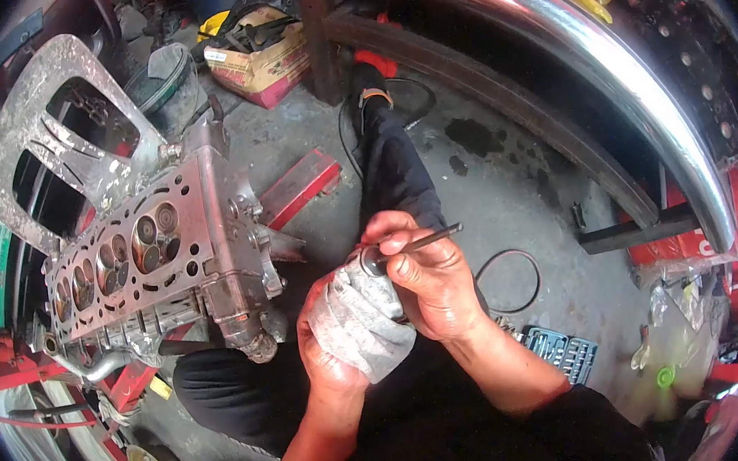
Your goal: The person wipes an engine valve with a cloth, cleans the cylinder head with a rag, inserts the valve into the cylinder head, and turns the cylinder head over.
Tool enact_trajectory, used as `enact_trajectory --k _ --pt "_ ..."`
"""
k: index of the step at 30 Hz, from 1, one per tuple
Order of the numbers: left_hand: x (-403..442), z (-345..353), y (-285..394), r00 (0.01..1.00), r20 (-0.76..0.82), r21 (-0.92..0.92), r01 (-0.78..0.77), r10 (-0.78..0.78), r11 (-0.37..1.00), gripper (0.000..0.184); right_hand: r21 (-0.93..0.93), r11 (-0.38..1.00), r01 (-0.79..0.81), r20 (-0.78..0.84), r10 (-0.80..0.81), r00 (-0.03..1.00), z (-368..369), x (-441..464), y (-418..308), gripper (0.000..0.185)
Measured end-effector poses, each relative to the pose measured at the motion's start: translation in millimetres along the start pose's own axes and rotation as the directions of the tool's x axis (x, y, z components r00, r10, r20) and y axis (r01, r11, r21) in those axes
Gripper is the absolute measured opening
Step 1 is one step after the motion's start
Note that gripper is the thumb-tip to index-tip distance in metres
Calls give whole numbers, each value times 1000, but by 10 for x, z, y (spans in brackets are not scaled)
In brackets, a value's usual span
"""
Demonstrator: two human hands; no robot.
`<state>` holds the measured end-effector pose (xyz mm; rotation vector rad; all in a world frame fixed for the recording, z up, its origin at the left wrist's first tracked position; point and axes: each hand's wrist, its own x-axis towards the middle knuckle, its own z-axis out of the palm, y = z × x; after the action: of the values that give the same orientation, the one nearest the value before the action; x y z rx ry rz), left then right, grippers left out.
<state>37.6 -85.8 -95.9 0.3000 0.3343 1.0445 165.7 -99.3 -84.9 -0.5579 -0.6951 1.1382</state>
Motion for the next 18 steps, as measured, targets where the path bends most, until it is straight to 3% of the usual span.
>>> enact_trajectory --k 2,4,6,8,10,14,18 --pt "15 10 -14 990 66 98 -130 123 987 40 35 997 74 -59 -72 996 38 -4 26 18" --pt "-1 -30 -10 988 89 114 -133 123 985 41 39 994 105 -59 -102 993 41 -13 7 19" --pt "11 -18 -4 985 117 131 -138 123 982 41 -149 981 123 -10 -126 992 25 -28 -48 19" --pt "41 38 -6 993 55 53 -103 100 993 41 -192 967 165 -23 -173 985 24 -33 -57 22" --pt "66 75 17 988 104 68 -121 114 990 41 -246 947 206 -59 -227 972 39 -23 -80 24" --pt "137 147 33 957 238 31 -179 167 983 38 -233 928 291 -125 -325 937 117 25 -115 22" --pt "187 268 83 957 255 25 -149 138 989 37 -227 915 333 -117 -365 924 164 65 -162 23"
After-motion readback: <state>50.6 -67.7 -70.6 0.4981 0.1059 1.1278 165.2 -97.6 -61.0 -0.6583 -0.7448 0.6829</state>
